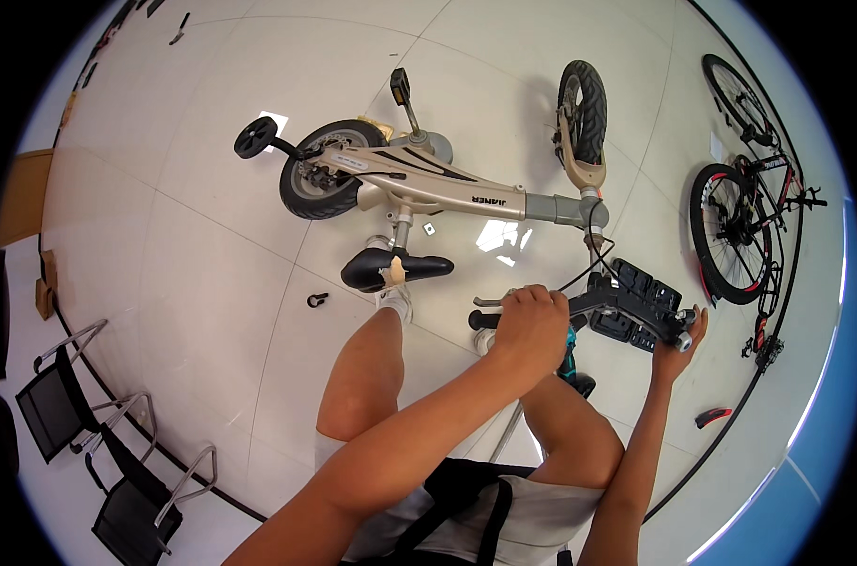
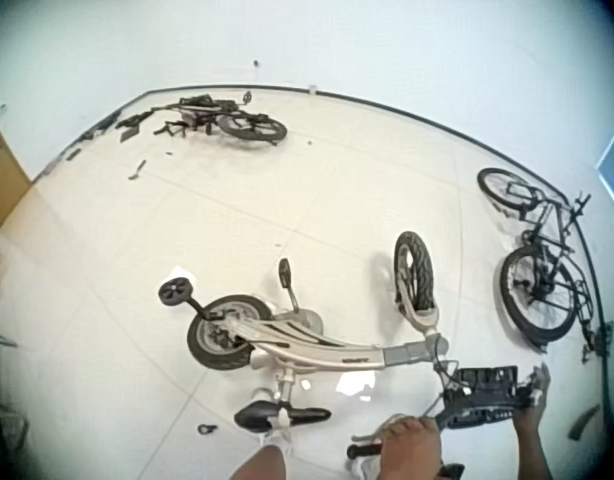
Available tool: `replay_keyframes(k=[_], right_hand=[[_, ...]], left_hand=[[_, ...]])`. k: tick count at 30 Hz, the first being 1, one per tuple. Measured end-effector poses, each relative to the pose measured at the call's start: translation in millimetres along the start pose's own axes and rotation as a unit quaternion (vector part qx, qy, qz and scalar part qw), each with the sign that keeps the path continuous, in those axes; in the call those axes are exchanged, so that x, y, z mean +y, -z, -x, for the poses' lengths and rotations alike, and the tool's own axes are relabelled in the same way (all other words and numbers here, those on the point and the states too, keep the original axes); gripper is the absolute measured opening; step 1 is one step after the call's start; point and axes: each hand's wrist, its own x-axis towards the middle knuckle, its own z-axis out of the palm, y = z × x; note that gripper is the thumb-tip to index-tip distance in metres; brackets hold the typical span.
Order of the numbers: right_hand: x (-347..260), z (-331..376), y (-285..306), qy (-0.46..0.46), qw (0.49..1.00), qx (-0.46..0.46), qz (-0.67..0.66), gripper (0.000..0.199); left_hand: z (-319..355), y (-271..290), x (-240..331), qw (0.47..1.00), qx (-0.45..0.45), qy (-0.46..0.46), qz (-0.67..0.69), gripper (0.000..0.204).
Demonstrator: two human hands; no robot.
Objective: The person assembles a bicycle by attaching the handlebar to the frame, tightening bolts with a cordless drill, and adjusting the seat post. The person uses a cordless drill and hand tools to secure components and align the handlebar.
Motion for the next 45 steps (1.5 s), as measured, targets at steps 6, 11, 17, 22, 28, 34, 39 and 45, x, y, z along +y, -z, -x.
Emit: replay_keyframes(k=[6,11,17,22,28,34,39,45], right_hand=[[3.3,0.9,-2.1,0.016,1.000,0.004,0.010,0.075],[0.3,1.4,-0.8,0.015,1.000,0.002,0.013,0.076],[4.6,0.9,-1.2,0.017,1.000,0.005,0.001,0.075],[5.5,0.9,-2.8,0.020,1.000,0.006,-0.001,0.073],[0.7,0.8,-0.6,0.008,1.000,-0.006,0.006,0.074],[3.5,1.3,-1.3,0.015,1.000,0.001,0.004,0.075],[5.4,1.4,-2.1,0.018,1.000,0.000,0.001,0.074],[8.1,0.8,-2.1,0.021,1.000,0.001,0.018,0.075]], left_hand=[[0.7,-1.8,2.1,1.000,0.008,-0.001,-0.018,0.048],[-1.4,1.1,2.1,1.000,-0.010,-0.002,-0.010,0.047],[-2.4,1.5,1.6,1.000,-0.006,-0.006,-0.003,0.045],[-3.3,1.3,0.5,1.000,-0.007,-0.008,-0.005,0.043],[-3.6,2.6,-0.2,1.000,0.000,-0.009,-0.002,0.039],[-3.6,1.7,0.6,1.000,0.010,-0.009,-0.002,0.039],[-3.8,2.5,0.7,1.000,0.007,-0.008,0.001,0.038],[-4.2,1.4,1.5,1.000,0.012,-0.006,0.006,0.038]])
